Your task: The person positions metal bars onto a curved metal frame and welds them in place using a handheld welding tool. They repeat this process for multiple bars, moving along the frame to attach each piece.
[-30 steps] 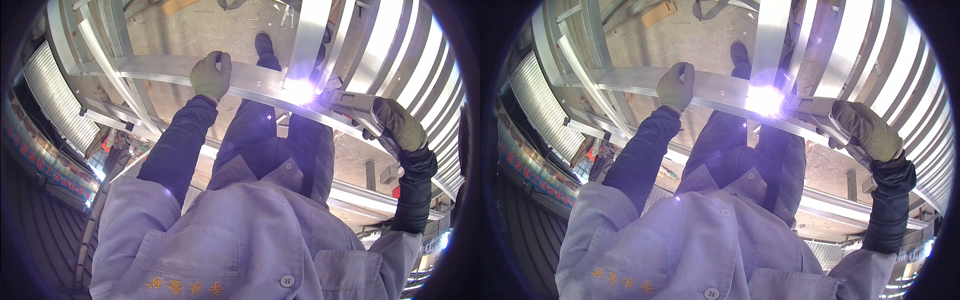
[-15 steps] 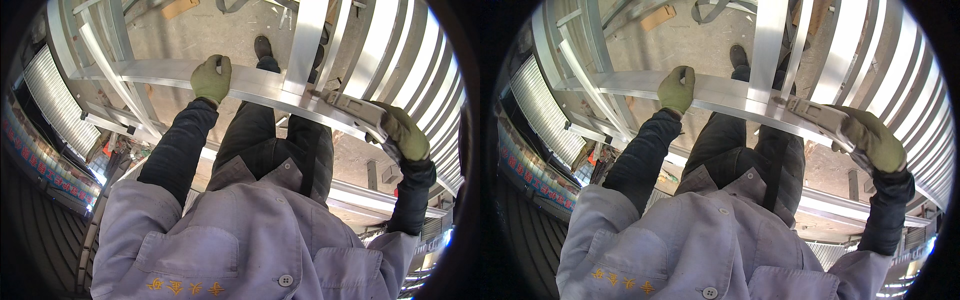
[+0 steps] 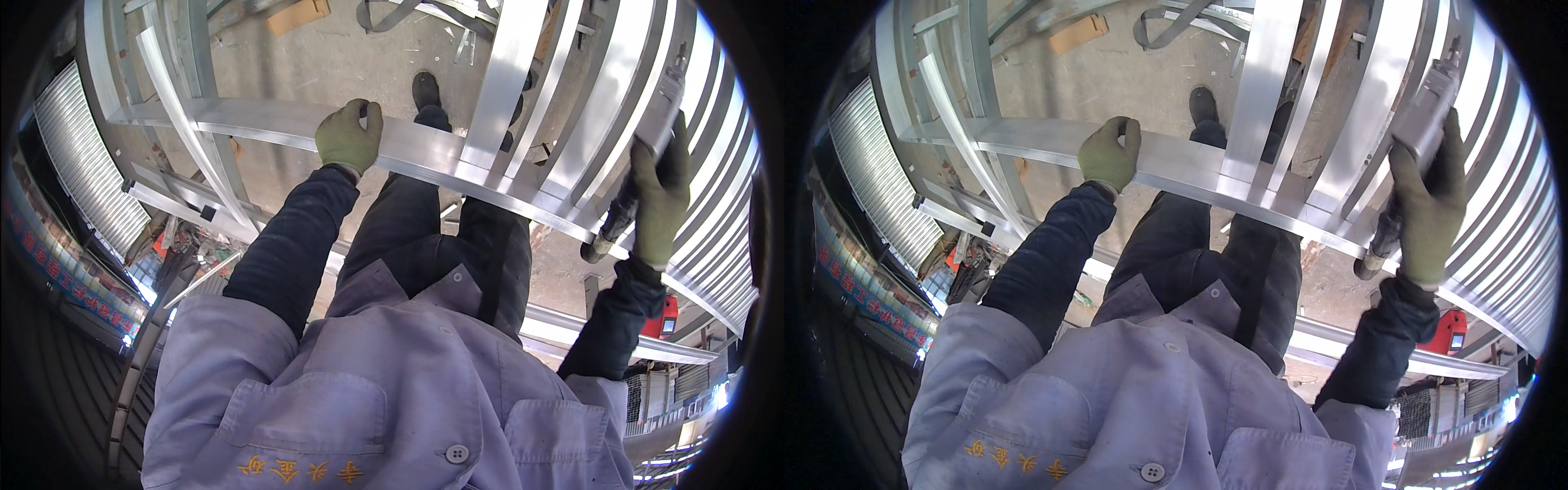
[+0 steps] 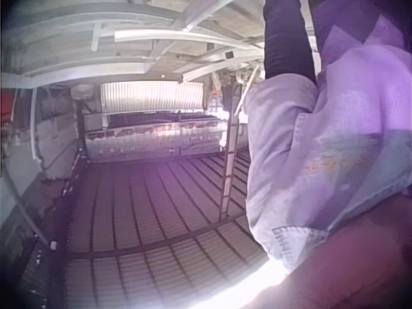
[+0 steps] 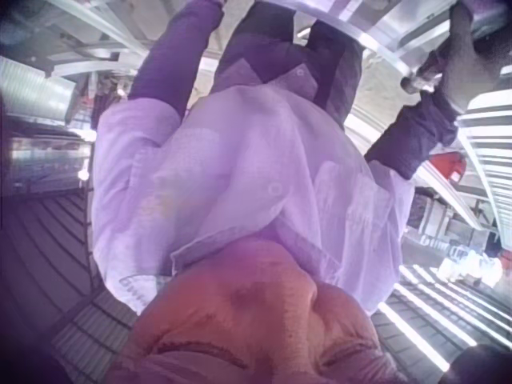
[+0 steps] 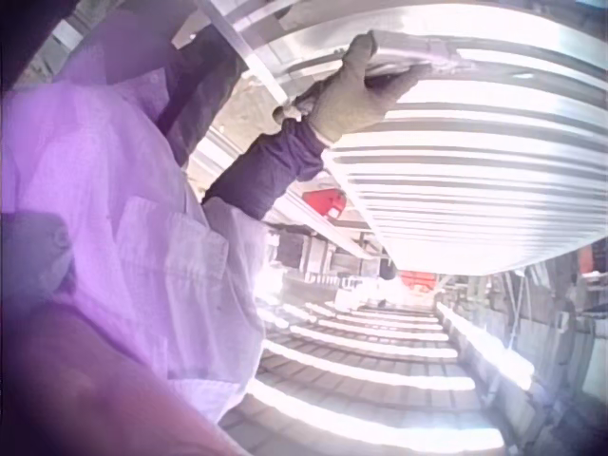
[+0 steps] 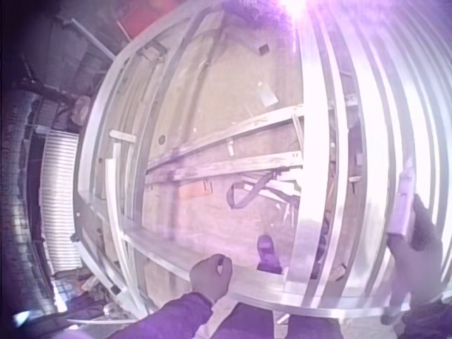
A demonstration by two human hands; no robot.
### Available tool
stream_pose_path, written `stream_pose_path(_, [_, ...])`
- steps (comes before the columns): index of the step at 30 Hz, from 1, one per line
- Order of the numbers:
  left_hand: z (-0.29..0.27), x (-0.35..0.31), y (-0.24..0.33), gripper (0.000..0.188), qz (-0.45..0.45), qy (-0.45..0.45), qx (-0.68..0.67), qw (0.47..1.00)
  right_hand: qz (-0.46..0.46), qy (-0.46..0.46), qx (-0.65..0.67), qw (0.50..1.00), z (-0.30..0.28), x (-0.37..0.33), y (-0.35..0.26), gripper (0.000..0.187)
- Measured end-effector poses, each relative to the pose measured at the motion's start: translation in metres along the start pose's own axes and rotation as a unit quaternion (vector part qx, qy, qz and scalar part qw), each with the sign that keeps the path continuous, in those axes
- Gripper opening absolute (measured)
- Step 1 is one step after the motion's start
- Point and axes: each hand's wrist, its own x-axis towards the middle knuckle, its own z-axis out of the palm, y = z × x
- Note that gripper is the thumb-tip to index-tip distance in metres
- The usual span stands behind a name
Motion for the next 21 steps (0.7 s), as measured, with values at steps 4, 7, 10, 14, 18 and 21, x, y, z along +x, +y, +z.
stream_pose_path(4, [0.004, 0.0, -0.006, 0.037, 0.023, 0.031, -0.019, 0.999, 0.031, 0.049, -0.142, 0.988, 0.04, 0.017, -0.013, 0.087])
stream_pose_path(7, [0.012, -0.006, -0.006, 0.037, 0.033, 0.065, -0.066, 0.995, 0.03, 0.046, -0.264, 0.963, 0.052, 0.027, -0.019, 0.092])
stream_pose_path(10, [0.015, -0.007, -0.015, 0.036, 0.045, 0.082, -0.058, 0.994, -0.034, 0.084, -0.261, 0.961, 0.068, 0.034, 0.019, 0.089])
stream_pose_path(14, [-0.003, -0.009, -0.006, 0.033, 0.044, 0.08, -0.039, 0.995, -0.021, 0.095, -0.326, 0.94, 0.079, 0.026, 0.024, 0.093])
stream_pose_path(18, [0.004, -0.015, -0.014, 0.027, 0.042, 0.089, -0.026, 0.995, -0.015, 0.09, -0.355, 0.93, 0.09, 0.025, 0.026, 0.098])
stream_pose_path(21, [-0.002, -0.014, -0.015, 0.025, 0.06, 0.101, -0.042, 0.992, -0.035, 0.095, -0.33, 0.939, 0.092, 0.025, 0.021, 0.098])
